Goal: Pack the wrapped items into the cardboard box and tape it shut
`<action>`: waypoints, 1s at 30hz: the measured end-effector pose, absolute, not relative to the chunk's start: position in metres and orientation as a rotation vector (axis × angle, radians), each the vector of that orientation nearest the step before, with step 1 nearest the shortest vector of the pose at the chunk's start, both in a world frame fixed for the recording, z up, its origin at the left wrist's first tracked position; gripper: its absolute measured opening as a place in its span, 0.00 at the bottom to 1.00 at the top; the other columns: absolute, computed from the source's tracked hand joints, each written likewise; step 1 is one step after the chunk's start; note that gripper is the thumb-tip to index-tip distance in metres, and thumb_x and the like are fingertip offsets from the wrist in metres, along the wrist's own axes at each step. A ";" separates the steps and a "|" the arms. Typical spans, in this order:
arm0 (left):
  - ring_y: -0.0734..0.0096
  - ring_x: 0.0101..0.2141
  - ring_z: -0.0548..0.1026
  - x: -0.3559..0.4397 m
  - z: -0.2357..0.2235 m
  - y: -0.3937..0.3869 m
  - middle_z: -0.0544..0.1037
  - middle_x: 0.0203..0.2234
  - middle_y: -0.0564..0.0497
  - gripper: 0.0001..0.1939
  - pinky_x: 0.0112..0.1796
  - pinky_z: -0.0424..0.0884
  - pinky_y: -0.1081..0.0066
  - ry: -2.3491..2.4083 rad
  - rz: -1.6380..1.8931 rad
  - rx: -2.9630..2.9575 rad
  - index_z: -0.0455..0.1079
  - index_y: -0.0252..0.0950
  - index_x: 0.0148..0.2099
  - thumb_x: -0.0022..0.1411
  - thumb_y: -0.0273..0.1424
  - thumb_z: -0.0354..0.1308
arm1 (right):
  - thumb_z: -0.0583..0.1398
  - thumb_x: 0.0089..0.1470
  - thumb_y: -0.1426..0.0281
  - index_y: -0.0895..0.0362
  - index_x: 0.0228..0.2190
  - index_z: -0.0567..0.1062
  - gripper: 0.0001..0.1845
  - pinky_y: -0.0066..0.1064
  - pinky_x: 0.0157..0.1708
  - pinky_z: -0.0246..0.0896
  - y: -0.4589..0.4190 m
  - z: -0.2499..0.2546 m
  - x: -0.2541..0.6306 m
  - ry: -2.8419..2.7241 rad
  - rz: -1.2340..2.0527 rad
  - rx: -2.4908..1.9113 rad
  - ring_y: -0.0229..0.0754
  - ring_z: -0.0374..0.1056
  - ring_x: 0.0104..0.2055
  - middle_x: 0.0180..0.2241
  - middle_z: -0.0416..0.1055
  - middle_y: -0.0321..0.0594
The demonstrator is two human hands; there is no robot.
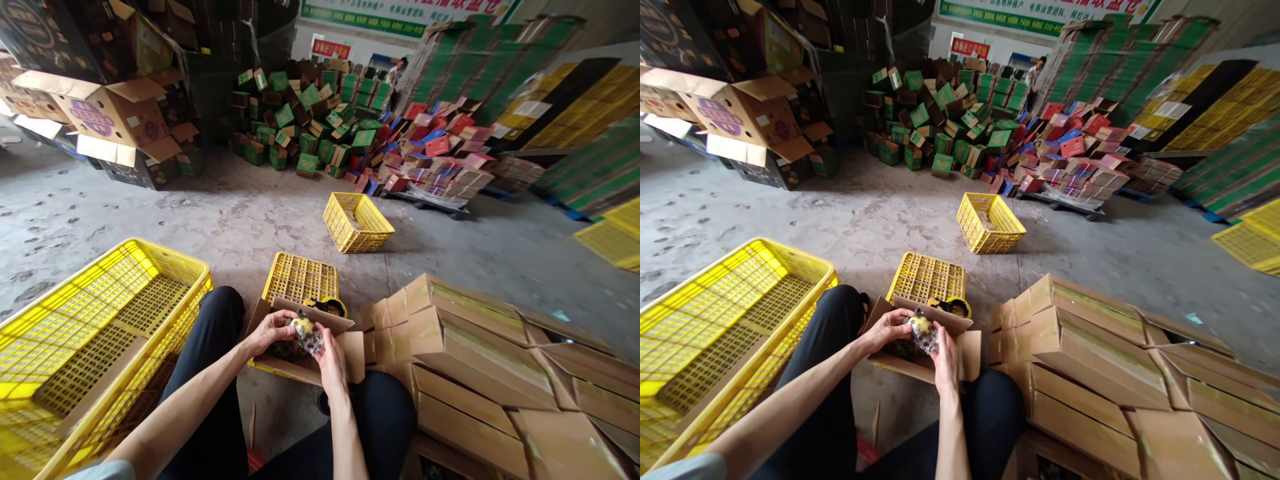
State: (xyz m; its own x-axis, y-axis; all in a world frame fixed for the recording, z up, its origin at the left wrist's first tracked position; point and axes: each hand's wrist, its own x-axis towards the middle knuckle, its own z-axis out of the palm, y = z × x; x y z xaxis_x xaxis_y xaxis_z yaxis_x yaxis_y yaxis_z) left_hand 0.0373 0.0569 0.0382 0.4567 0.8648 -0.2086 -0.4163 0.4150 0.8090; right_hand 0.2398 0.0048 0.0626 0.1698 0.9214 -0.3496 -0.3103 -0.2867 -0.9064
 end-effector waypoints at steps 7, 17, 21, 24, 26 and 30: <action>0.56 0.49 0.82 0.037 0.040 0.057 0.82 0.53 0.42 0.39 0.50 0.76 0.60 0.649 0.884 0.738 0.73 0.41 0.63 0.52 0.40 0.81 | 0.73 0.47 0.44 0.48 0.53 0.84 0.36 0.48 0.53 0.74 0.002 0.060 0.241 -0.753 1.350 -1.407 0.61 0.75 0.60 0.57 0.80 0.47; 0.55 0.47 0.82 0.036 0.047 0.056 0.83 0.47 0.43 0.30 0.46 0.78 0.62 0.739 0.811 0.829 0.81 0.35 0.50 0.51 0.47 0.79 | 0.72 0.48 0.44 0.48 0.46 0.87 0.30 0.52 0.63 0.68 0.003 0.067 0.240 -0.872 1.268 -1.374 0.62 0.73 0.62 0.54 0.82 0.45; 0.57 0.42 0.82 0.037 0.048 0.055 0.83 0.41 0.44 0.30 0.44 0.79 0.62 0.737 0.779 0.824 0.81 0.34 0.47 0.48 0.48 0.80 | 0.72 0.49 0.44 0.49 0.45 0.88 0.29 0.51 0.66 0.65 0.002 0.070 0.240 -0.944 1.257 -1.373 0.62 0.73 0.63 0.54 0.82 0.45; 0.59 0.39 0.82 0.039 0.046 0.055 0.83 0.37 0.45 0.28 0.43 0.79 0.62 0.750 0.809 0.775 0.81 0.33 0.41 0.46 0.47 0.81 | 0.70 0.52 0.44 0.48 0.51 0.85 0.31 0.51 0.65 0.65 0.002 0.069 0.239 -0.916 1.258 -1.365 0.61 0.71 0.64 0.57 0.80 0.46; 0.59 0.38 0.82 0.040 0.046 0.056 0.83 0.37 0.46 0.27 0.42 0.79 0.62 0.776 0.858 0.729 0.81 0.33 0.38 0.45 0.47 0.82 | 0.69 0.53 0.44 0.47 0.56 0.82 0.34 0.52 0.65 0.65 0.002 0.068 0.239 -0.839 1.263 -1.354 0.60 0.69 0.66 0.60 0.78 0.46; 0.56 0.42 0.82 0.040 0.046 0.057 0.84 0.43 0.44 0.26 0.41 0.79 0.63 0.814 0.919 0.711 0.81 0.34 0.37 0.43 0.47 0.82 | 0.73 0.48 0.46 0.46 0.53 0.83 0.33 0.53 0.65 0.65 0.004 0.067 0.240 -0.740 1.326 -1.317 0.60 0.65 0.69 0.62 0.76 0.46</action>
